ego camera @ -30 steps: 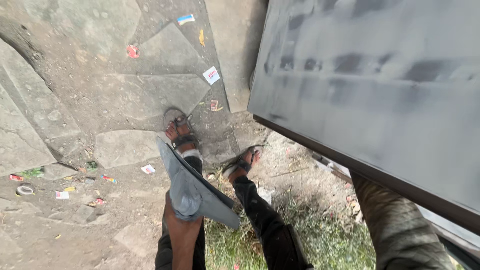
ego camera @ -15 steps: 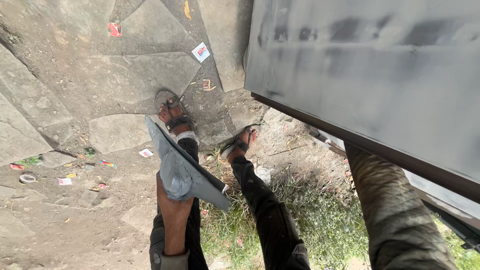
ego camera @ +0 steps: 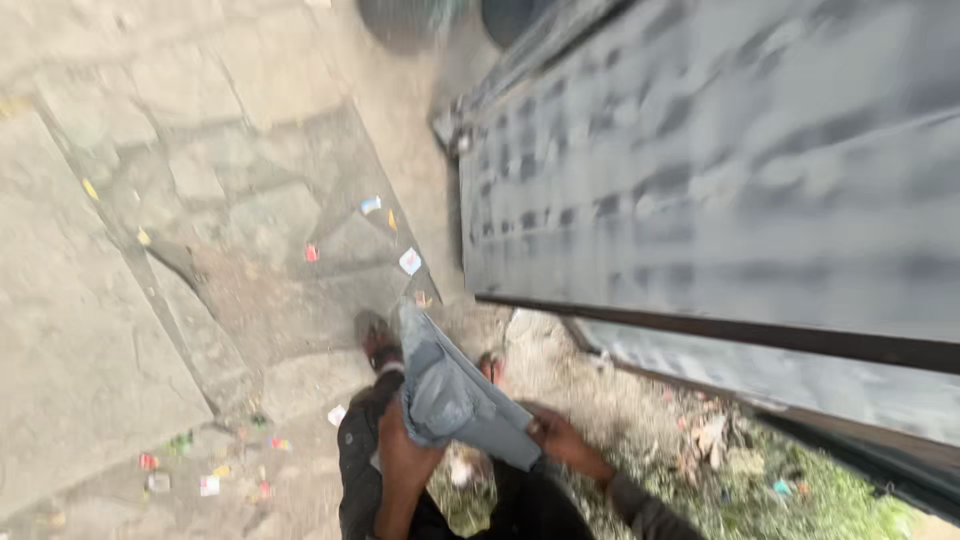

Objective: The person applies a gray putty-like substance from a plastic bag onto a large metal panel using a trowel. They spread and smooth the material across the surface, occasionally dipping the trowel into a bucket of liquid to adjust consistency.

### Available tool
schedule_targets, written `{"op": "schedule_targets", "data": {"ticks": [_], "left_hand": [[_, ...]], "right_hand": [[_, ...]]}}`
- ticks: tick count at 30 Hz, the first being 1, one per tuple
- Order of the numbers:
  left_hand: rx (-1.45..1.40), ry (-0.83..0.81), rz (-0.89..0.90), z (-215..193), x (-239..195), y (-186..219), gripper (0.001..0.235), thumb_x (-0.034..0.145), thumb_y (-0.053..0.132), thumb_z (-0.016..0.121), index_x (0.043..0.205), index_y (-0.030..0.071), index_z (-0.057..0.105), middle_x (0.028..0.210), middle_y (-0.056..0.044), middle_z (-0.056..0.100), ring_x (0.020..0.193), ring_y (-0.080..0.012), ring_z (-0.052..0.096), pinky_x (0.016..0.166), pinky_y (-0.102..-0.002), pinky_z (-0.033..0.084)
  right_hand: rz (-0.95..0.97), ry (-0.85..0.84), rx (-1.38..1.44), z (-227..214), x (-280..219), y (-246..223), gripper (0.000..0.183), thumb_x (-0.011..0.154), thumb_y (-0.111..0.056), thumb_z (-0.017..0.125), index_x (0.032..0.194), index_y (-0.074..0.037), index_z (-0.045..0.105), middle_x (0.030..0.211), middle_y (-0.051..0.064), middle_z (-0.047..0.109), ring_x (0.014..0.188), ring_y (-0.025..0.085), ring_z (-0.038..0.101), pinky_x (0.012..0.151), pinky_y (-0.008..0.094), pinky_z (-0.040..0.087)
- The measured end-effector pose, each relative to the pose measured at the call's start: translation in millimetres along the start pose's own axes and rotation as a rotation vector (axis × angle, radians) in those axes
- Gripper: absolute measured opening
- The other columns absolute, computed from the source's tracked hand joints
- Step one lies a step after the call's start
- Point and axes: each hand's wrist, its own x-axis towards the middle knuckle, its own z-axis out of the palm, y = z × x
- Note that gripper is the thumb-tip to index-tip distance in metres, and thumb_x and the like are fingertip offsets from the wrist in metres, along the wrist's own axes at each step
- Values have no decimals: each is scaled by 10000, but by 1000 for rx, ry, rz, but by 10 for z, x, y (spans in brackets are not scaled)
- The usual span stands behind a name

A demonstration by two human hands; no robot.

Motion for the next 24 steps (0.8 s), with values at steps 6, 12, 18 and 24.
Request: {"op": "schedule_targets", "data": {"ticks": [6,12,18,24], "left_hand": [[21,-148,202,-303,234,888,921,568,212,915,1361,-5,502,1250,-246,616,1166,-423,607,987,-480,479],[244,-103,713,-1070,907,2288,960,513,344,900,1294,-63,518,1277,-302,552,1140,-488,544,926,-563,424],[732,-270,999,-1985,1721,3467,774,684,508,872,1212,-5,632,1107,-217,546,1137,-390,487,985,-568,339],[1211,-249,1564,-2232,2535,4289,353,826,209,719,1148,64,707,1076,-64,595,1121,-228,561,1112,-483,360]], "right_hand": [[65,-136,866,801,-312,-1799,754,955,-279,673,1604,-166,305,1184,118,617,996,234,590,841,392,471],[-169,211,741,434,-224,-2870,784,940,-220,587,1622,-181,201,1371,128,539,1162,256,559,967,393,470],[-237,746,272,-295,-705,-3338,897,898,-161,499,1673,-198,48,1555,177,446,1259,325,555,1080,402,449],[-594,783,226,-595,-1249,-4428,774,893,-21,611,1607,-105,323,1336,96,376,820,139,533,657,284,509]]}}
